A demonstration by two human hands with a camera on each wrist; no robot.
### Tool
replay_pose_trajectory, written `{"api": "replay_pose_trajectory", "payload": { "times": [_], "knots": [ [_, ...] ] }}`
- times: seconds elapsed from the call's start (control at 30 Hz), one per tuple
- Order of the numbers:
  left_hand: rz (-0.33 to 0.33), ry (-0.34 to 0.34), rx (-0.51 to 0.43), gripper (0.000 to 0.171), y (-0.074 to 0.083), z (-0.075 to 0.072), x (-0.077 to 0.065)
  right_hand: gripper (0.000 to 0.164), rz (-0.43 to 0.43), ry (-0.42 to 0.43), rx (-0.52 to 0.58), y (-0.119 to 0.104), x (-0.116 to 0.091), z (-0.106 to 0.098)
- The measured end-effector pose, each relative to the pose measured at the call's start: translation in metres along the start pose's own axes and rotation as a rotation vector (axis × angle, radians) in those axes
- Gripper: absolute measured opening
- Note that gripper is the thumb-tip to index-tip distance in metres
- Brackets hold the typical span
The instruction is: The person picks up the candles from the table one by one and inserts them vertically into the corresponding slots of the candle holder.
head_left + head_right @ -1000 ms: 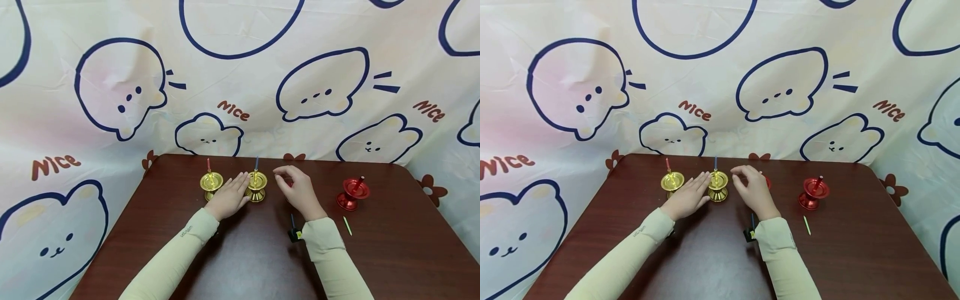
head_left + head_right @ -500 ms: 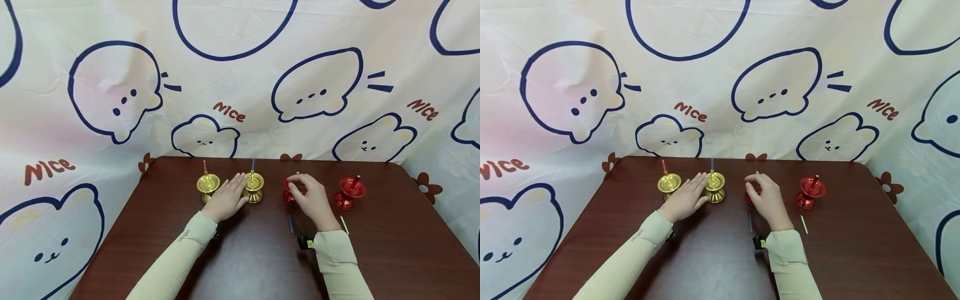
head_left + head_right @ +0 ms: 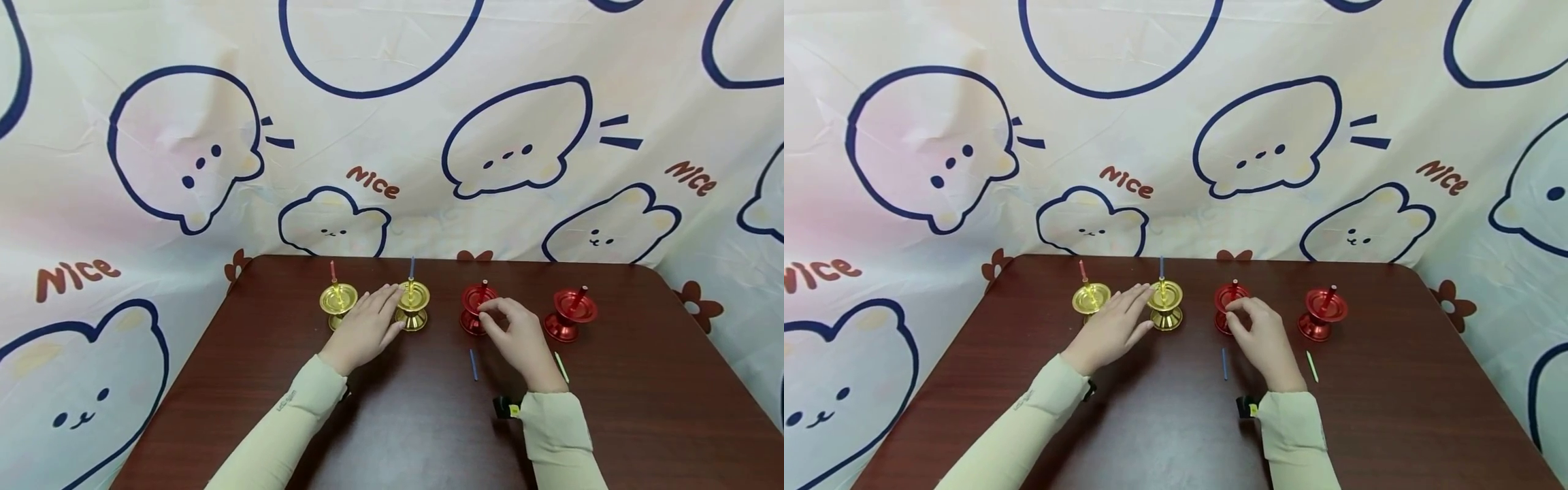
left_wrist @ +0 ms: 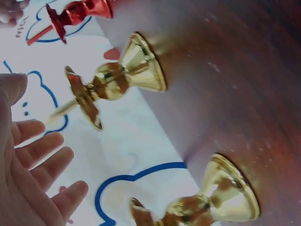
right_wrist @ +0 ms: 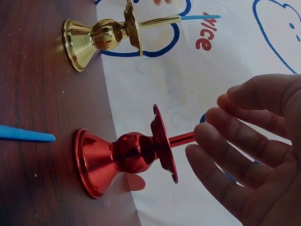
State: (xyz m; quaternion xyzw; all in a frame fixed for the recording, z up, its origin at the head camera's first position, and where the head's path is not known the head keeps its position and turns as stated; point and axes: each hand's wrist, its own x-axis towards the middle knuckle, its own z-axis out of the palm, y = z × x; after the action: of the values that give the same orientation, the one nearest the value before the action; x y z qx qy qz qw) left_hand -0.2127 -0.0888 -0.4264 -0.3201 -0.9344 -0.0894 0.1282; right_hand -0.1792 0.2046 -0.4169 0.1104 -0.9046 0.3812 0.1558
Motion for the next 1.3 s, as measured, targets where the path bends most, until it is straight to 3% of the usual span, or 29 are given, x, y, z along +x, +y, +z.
{"api": "replay_pose_trajectory", "payload": {
  "times": [0.3,0.57,1.03,1.3],
  "knots": [
    [0.156,0.118,0.055,0.052,0.019,-0.006,0.006,0.014,0.038,-0.090,-0.048,0.003,-0.003,-0.002],
    [0.248,0.138,0.076,0.048,0.030,-0.003,0.020,0.010,0.096,-0.208,-0.066,0.001,-0.002,-0.004],
    [0.242,0.037,0.116,0.050,0.047,0.010,0.046,0.012,0.118,-0.345,-0.096,0.007,-0.004,0.011],
    [0.204,-0.051,0.134,0.054,0.055,0.017,0.059,0.010,0.215,-0.426,-0.078,0.009,-0.006,0.018]
  ]
}}
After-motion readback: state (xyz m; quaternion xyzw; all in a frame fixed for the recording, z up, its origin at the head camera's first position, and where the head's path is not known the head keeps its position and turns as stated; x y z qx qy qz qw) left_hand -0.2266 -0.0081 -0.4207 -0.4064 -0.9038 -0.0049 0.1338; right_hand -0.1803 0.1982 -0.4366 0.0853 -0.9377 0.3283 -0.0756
